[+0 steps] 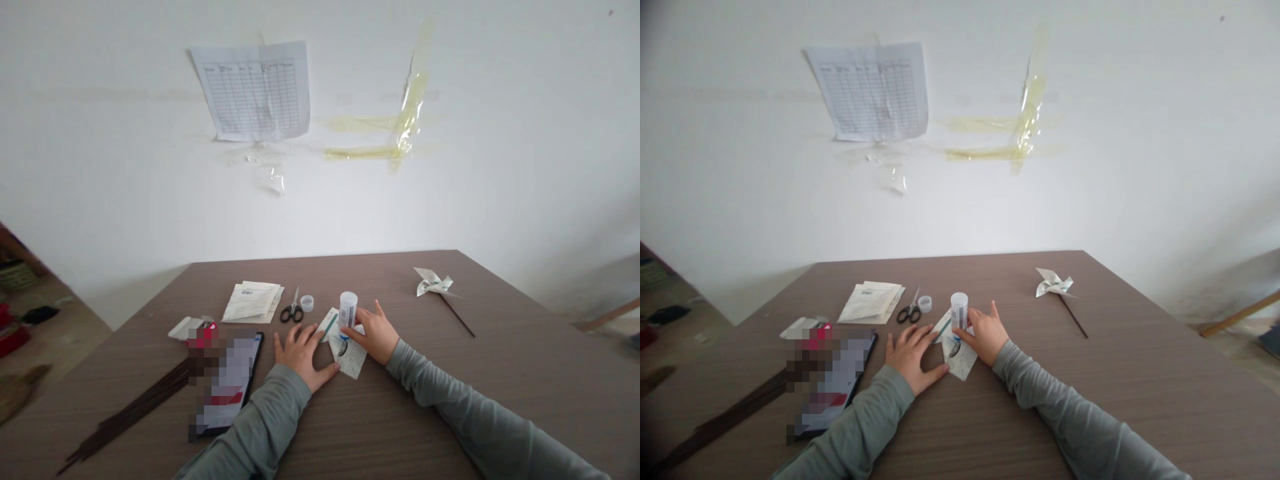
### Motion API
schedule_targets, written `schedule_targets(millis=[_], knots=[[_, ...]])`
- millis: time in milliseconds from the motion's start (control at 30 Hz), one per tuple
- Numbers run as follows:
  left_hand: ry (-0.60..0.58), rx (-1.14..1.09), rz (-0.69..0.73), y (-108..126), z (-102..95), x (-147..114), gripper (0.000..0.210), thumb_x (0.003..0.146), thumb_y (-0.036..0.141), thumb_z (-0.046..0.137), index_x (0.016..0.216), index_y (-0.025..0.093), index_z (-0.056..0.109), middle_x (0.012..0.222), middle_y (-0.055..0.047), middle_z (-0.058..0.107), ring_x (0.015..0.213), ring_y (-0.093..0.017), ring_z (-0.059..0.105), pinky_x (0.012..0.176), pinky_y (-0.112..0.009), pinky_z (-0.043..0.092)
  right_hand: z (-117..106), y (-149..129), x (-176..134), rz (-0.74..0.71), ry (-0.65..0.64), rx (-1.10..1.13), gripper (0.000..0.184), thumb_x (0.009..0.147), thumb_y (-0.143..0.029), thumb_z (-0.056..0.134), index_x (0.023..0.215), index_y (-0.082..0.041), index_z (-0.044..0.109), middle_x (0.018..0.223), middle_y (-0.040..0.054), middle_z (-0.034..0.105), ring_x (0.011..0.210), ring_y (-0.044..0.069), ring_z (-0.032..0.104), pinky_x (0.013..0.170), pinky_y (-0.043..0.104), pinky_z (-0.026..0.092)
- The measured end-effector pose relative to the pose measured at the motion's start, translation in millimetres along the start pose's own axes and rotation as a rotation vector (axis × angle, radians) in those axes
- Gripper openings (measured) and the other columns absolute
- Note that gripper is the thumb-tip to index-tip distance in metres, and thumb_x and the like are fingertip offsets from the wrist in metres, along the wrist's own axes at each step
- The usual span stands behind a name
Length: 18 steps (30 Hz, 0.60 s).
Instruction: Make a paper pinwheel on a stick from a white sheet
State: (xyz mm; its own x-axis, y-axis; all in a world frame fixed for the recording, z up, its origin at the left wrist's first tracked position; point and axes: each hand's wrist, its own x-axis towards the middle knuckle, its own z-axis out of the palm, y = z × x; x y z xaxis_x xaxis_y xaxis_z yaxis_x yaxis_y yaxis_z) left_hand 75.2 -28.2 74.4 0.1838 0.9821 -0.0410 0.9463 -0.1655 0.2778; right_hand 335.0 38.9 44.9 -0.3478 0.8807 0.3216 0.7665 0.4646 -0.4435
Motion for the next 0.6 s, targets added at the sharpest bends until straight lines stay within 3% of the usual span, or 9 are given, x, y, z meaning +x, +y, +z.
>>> schedule_targets(millis=[233, 467, 600], knots=[[-0.031, 0.01, -0.016, -0.2, -0.4, 1.4, 0.089, 0.102, 0.057, 0.095, 0.187, 0.038, 0.077, 0.206, -0.013, 0.061, 0.195, -0.06, 0.042, 0.156, -0.102, 0.023, 0.8, 1.3, 0.3, -0.009, -0.007, 0.007, 0.022, 0.119, -0.046, 0.089, 0.111, -0.028, 0.079, 0.116, 0.0072, 0.097, 0.112, 0.037, 0.097, 0.151, 0.092, 0.041], [0.01, 0.017, -0.01, 0.9, -0.5, 1.3, 0.085, 0.101, 0.054, 0.098, 0.182, 0.042, 0.08, 0.202, -0.011, 0.066, 0.192, -0.059, 0.048, 0.156, -0.099, 0.028, -3.8, -2.7, 0.6, 0.014, -0.021, 0.068, 0.018, 0.118, -0.044, 0.09, 0.115, -0.029, 0.08, 0.121, 0.0086, 0.099, 0.114, 0.037, 0.098, 0.153, 0.093, 0.035], [-0.012, 0.009, -0.024, 3.1, -2.5, -0.1, 0.086, 0.1, 0.055, 0.096, 0.183, 0.039, 0.08, 0.203, -0.011, 0.065, 0.192, -0.061, 0.047, 0.155, -0.101, 0.028, -3.9, 3.3, 4.5, 0.105, 0.006, 0.164, 0.025, 0.119, -0.052, 0.09, 0.116, -0.029, 0.081, 0.112, 0.0082, 0.099, 0.107, 0.039, 0.1, 0.148, 0.088, 0.048]])
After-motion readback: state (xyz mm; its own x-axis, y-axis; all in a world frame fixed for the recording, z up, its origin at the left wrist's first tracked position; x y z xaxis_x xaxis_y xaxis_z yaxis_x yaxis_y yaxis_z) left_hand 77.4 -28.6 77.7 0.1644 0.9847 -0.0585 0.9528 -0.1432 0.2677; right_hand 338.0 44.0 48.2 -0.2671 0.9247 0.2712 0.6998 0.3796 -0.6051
